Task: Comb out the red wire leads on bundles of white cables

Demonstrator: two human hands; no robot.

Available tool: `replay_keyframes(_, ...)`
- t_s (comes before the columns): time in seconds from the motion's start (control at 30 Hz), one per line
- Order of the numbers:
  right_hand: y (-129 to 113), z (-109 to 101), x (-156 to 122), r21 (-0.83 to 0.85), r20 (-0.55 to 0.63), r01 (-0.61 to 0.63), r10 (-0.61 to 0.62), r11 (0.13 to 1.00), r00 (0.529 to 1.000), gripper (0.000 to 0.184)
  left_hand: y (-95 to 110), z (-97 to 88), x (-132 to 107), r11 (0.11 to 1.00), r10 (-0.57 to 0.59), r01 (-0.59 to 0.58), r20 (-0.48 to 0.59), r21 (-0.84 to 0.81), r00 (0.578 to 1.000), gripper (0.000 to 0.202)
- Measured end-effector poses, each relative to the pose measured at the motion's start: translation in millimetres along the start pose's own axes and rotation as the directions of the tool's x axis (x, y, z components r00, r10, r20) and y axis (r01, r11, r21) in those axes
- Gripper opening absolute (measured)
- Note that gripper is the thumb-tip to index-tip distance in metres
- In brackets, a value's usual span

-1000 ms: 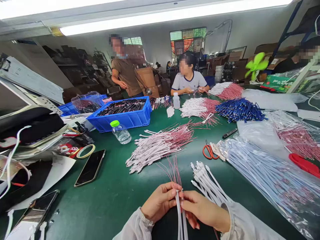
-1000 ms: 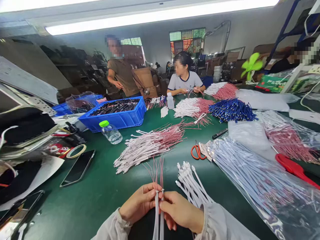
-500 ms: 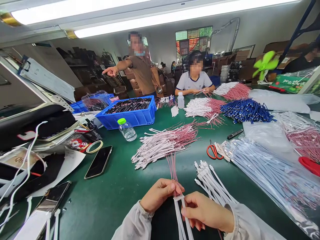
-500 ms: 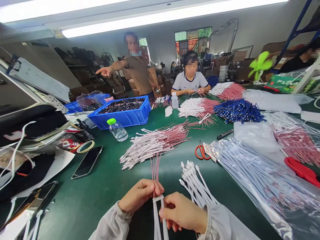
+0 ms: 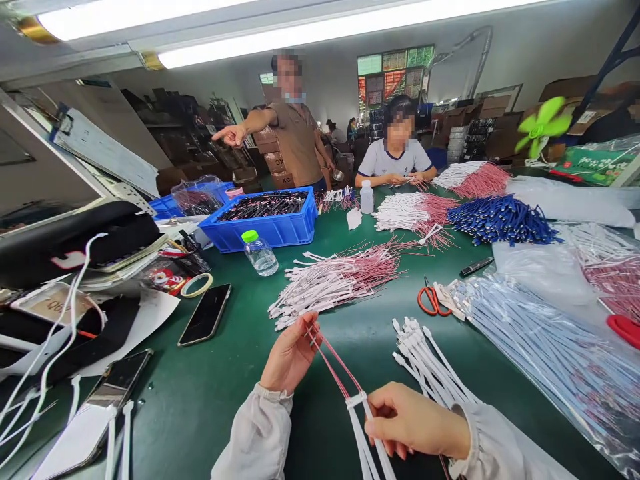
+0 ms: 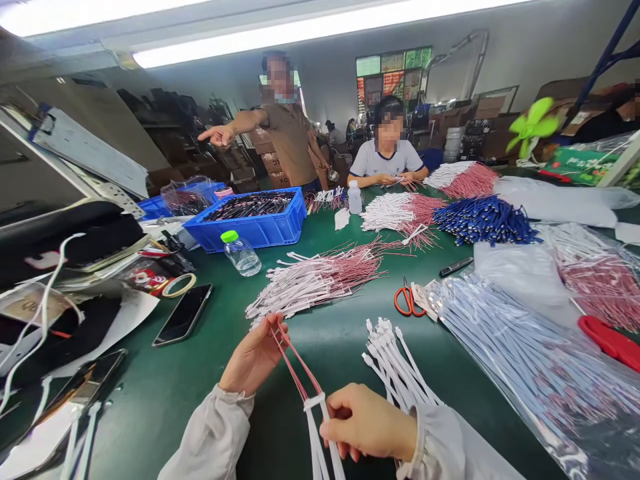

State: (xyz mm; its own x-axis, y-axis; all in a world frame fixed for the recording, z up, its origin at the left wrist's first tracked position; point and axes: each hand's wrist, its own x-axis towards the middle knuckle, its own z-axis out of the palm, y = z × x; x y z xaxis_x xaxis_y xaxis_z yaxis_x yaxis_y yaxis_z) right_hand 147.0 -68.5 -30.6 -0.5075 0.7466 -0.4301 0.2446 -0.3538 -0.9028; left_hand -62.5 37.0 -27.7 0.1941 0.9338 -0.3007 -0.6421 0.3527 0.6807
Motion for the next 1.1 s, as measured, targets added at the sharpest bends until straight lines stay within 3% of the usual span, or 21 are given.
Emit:
replay_keyframes(0.4,-1,0,0,-0.007,-0.007,-0.007,0.007,1.0,1.0,0.013,0,0.3,0,0.996,0.082,-0.083,-0.087,-0.013,0.993,0.036)
replay_keyframes(0.8,-2,0,0,0.0,0.006,-0.008,0.008,1.0,1.0,0.014,0,0.7,1,0.999,0.021,-0.019,-0.063,0.034,0.998,0.027)
replay_keyframes(0.97,3,3,1,0.053,-0.02,0.014,-0.013,0.999,1.0,0.017,8,-7.6,7,0.994,0.109,-0.112,-0.165,-0.008,0.98,0.018)
replay_keyframes(1.03,5,2,1,0.081,-0.034,0.034,-0.031,0.996,0.999,0.019,11,-8.4,6,0.974,0.222,-0.205,-0.24,0.093,0.945,0.019)
replay_keyframes(1.1,5,-1,2,0.111,-0.073,0.068,-0.06,0.992,0.996,0.021,10,-2.8,2,0.914,0.327,-0.255,-0.204,0.315,0.923,0.021)
